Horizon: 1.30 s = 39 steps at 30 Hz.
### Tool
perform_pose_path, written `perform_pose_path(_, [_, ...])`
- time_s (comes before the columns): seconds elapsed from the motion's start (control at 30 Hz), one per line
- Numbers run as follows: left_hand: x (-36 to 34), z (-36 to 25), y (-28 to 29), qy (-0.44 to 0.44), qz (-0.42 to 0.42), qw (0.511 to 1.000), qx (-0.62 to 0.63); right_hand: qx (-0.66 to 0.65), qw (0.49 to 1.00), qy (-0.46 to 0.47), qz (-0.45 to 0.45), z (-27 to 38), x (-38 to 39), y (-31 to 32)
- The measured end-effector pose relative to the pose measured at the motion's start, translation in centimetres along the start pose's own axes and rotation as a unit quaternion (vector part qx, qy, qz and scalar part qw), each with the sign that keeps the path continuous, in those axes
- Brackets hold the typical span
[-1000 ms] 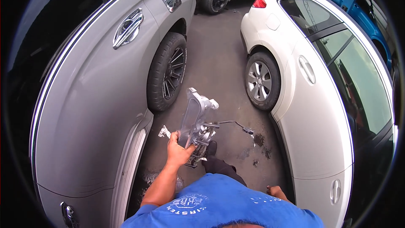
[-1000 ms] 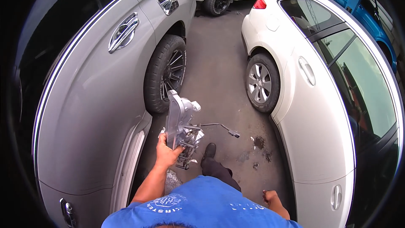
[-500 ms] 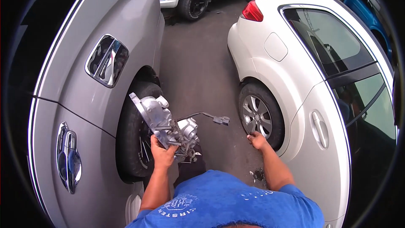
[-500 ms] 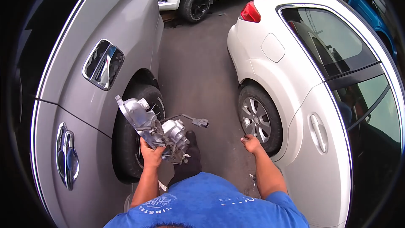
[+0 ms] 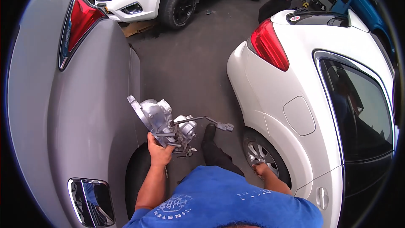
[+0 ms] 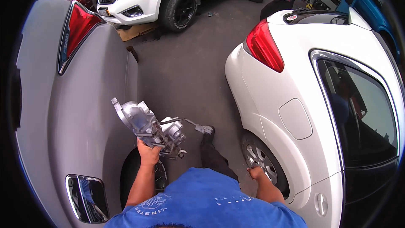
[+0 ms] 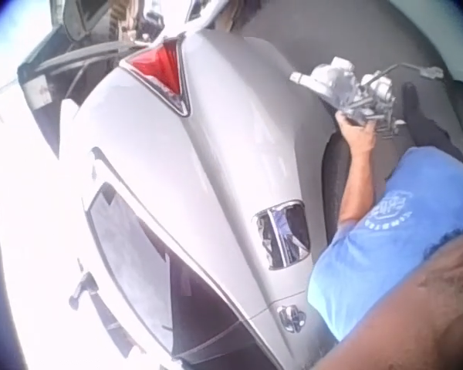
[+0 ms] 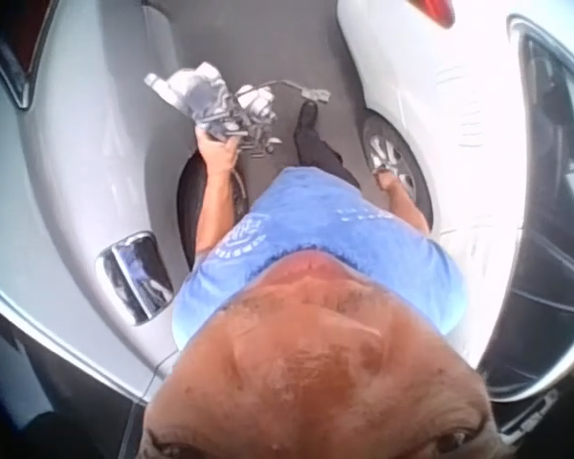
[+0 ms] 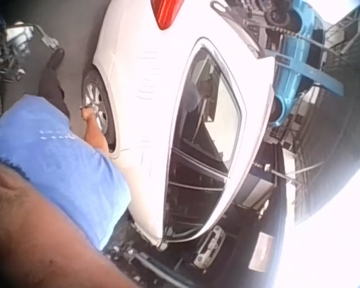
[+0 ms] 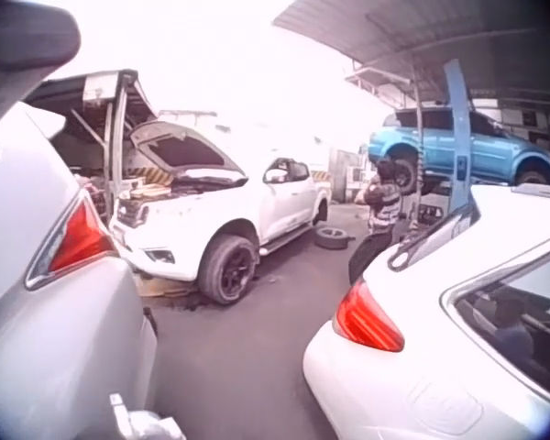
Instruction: Inspecting an intake manifold and throttle body component before placing it into the engine bay of a vehicle.
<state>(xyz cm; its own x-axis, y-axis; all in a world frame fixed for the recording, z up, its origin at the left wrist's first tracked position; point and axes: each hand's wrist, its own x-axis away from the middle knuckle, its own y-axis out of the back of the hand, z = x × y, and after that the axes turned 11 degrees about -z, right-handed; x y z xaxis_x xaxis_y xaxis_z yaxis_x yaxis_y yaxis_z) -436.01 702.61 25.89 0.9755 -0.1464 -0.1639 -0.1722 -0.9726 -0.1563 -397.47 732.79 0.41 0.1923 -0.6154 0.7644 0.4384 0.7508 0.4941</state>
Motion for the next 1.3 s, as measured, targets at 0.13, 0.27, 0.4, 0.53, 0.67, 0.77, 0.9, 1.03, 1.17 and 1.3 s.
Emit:
perform_pose_path(0.13, [-10.8, 3.5, -4.4, -0.030, 0.003, 1.000, -0.008, -0.001, 0.999, 0.037, -0.008, 14.0, -8.0, -1.0])
perform_pose_path(0.27, [-22.5, 4.2, -9.3, -0.010, 0.000, 1.000, 0.010, 0.170, 0.962, 0.193, -0.091, 32.2, -14.8, -2.1])
perform_pose_path(0.4, [-31.5, 6.5, -11.6, -0.011, -0.017, 1.000, 0.009, 0.210, 0.932, 0.295, -0.008, 55.8, -12.4, -1.6])
perform_pose_path(0.53, [-42.3, 8.7, -16.0, 0.003, -0.024, 1.000, -0.001, 0.159, 0.928, 0.337, -0.001, 71.7, -17.1, -1.7])
perform_pose_path(0.67, [-54.0, 14.2, -20.5, 0.011, 0.000, 1.000, -0.029, 0.049, 0.964, 0.262, 0.002, 80.5, -24.8, -0.9])
perform_pose_path(0.77, [-62.1, 17.9, -26.4, 0.027, 0.014, 0.998, -0.046, 0.040, 0.985, 0.168, -0.008, 82.6, -32.6, 1.6])
perform_pose_path(0.9, [-73.7, 20.3, -34.7, 0.054, 0.044, 0.995, -0.066, 0.031, 0.992, 0.096, -0.069, 78.6, -44.6, 5.3])
perform_pose_path(1.03, [-82.8, 22.6, -41.8, 0.048, 0.039, 0.986, -0.153, -0.073, 0.995, -0.039, -0.049, 83.1, -46.0, 10.1])
perform_pose_path(1.17, [-89.4, 26.3, -51.2, 0.054, 0.039, 0.965, -0.253, -0.062, 0.988, -0.126, -0.058, 85.5, -52.0, 15.9])
perform_pose_path(1.3, [-96.3, 29.9, -59.9, 0.037, 0.034, 0.950, -0.308, -0.147, 0.971, -0.179, -0.061, 91.6, -59.8, 21.1])
